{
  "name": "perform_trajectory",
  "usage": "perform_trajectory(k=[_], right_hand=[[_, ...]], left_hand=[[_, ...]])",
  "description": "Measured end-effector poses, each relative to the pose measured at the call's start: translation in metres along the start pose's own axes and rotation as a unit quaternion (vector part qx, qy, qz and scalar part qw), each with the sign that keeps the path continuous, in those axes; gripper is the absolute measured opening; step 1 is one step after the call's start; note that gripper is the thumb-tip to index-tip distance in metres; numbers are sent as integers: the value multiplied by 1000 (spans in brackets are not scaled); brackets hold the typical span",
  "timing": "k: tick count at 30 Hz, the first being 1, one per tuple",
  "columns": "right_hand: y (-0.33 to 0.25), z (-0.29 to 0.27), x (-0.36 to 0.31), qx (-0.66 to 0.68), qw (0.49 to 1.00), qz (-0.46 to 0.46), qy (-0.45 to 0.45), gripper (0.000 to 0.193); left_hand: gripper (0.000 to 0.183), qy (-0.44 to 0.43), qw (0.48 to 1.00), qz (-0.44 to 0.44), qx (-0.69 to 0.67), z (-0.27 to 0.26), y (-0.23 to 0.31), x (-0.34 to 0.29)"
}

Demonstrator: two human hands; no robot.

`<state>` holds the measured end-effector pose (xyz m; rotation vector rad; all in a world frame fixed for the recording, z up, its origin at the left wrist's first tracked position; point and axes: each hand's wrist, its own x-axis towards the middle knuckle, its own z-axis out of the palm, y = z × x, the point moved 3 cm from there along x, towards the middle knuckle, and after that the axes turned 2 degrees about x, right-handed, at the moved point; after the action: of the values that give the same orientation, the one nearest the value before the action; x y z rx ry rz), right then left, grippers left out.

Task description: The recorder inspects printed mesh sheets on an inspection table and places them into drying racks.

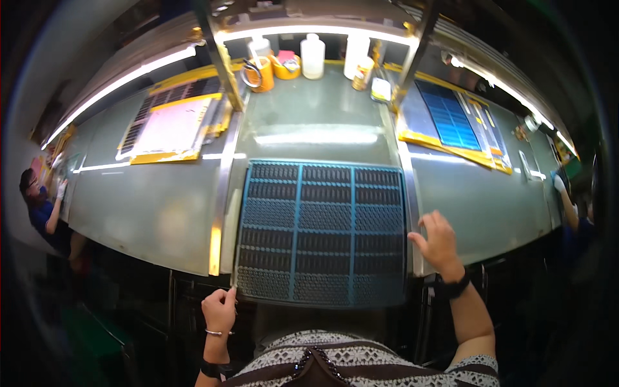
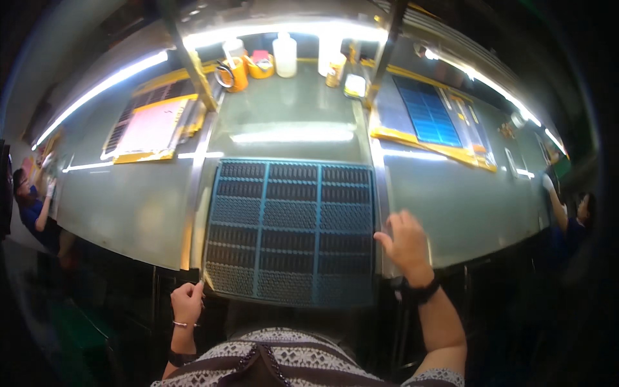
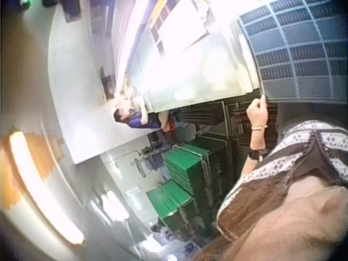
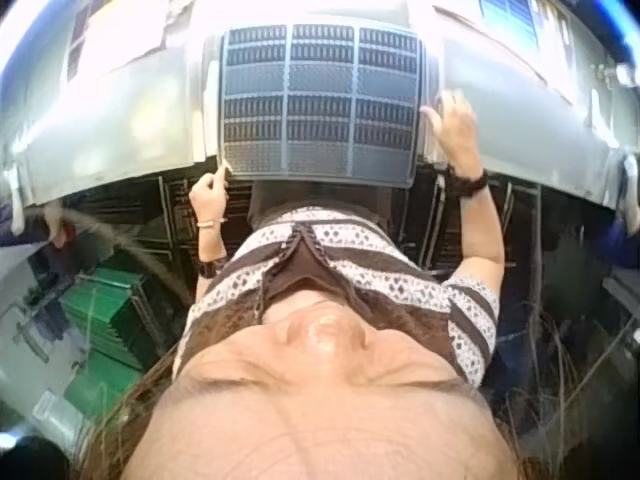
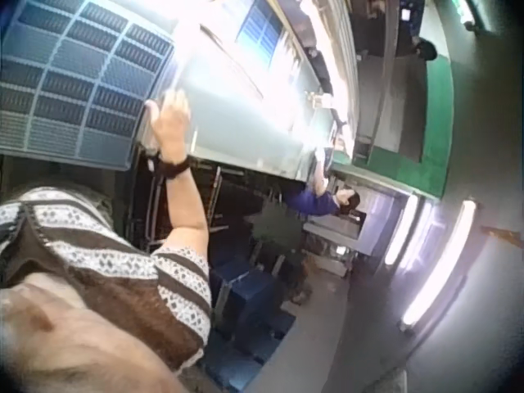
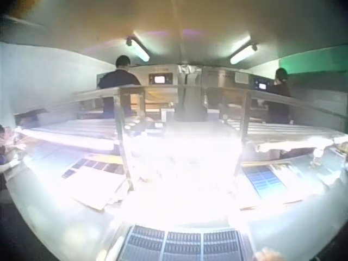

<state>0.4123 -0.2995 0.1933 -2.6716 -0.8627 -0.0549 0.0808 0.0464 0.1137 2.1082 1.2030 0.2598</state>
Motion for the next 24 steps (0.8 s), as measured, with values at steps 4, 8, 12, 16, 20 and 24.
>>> perform_trajectory(k=[4, 8, 12, 16, 20, 24], right_hand=[[-4, 0, -93, 93, 974, 200, -47, 28], [3, 47, -160, 345, 860, 362, -101, 24], [3, 77, -175, 511, 770, 372, -83, 20], [3, 83, -177, 592, 700, 397, -55, 19], [0, 85, -173, 627, 665, 402, -55, 18], [3, 88, -170, 578, 741, 342, 4, 20]], left_hand=[[26, 13, 998, -25, -58, -13, 2, 3], [25, -85, 993, -78, -38, -3, 3, 4], [27, -124, 977, -135, -111, 6, -10, -2], [31, -106, 956, -205, -183, 11, -14, -5], [30, -60, 963, -181, -189, 9, -17, -6], [29, -22, 983, -70, -168, 4, 11, -6]])
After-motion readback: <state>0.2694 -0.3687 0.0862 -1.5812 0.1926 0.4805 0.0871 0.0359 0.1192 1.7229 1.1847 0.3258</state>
